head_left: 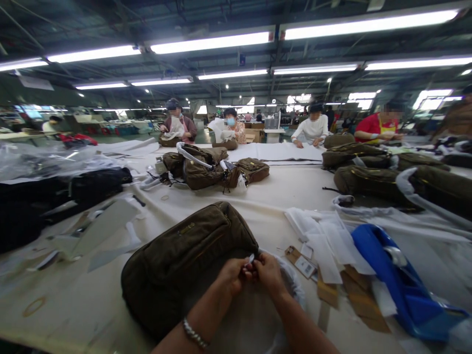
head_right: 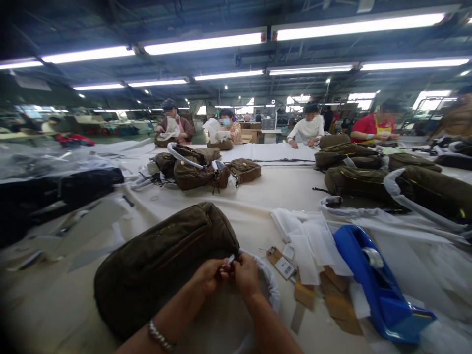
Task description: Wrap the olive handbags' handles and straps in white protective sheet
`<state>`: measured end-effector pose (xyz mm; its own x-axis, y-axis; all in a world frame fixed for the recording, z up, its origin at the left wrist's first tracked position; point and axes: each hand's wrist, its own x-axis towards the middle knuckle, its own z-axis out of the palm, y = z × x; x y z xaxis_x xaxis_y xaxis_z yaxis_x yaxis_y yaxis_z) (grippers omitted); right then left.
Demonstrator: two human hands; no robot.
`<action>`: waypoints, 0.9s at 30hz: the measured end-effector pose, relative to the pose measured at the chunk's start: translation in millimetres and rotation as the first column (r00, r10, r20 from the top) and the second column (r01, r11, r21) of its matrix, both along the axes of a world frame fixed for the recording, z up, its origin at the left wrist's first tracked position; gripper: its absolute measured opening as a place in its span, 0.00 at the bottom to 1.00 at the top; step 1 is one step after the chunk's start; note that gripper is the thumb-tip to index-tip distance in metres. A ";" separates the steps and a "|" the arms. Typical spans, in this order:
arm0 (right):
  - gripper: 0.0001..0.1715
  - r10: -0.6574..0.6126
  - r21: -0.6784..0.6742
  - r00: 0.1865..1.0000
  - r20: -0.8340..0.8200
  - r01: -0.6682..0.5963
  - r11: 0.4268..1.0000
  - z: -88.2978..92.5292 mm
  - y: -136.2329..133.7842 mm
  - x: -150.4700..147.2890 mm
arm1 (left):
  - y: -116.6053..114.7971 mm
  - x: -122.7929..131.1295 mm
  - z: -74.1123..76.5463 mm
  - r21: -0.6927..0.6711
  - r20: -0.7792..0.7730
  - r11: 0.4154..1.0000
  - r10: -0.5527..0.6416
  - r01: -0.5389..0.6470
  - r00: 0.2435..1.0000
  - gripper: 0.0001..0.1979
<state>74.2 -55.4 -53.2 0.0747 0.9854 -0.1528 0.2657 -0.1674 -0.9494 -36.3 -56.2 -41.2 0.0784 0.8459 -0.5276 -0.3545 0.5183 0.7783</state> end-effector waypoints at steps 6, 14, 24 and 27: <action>0.06 0.047 0.048 0.997 0.062 -0.050 0.998 4.8 -1.3 2.4 | -2.4 0.0 5.4 -0.110 0.039 0.992 -0.053 0.057 0.998 0.07; 0.07 0.034 0.080 0.996 0.088 -0.041 0.996 11.6 -0.7 4.6 | -5.3 1.1 15.7 -0.131 0.013 0.989 -0.065 0.066 0.998 0.06; 0.09 0.129 -0.139 0.941 -0.313 -0.180 0.974 15.4 -3.6 2.7 | -12.5 9.3 13.9 0.008 -0.176 1.000 0.005 -0.004 0.984 0.08; 0.09 0.106 -0.208 0.876 -0.471 -0.227 0.951 17.5 -8.0 1.8 | -14.3 10.4 12.8 0.069 -0.258 0.998 0.012 0.006 0.966 0.05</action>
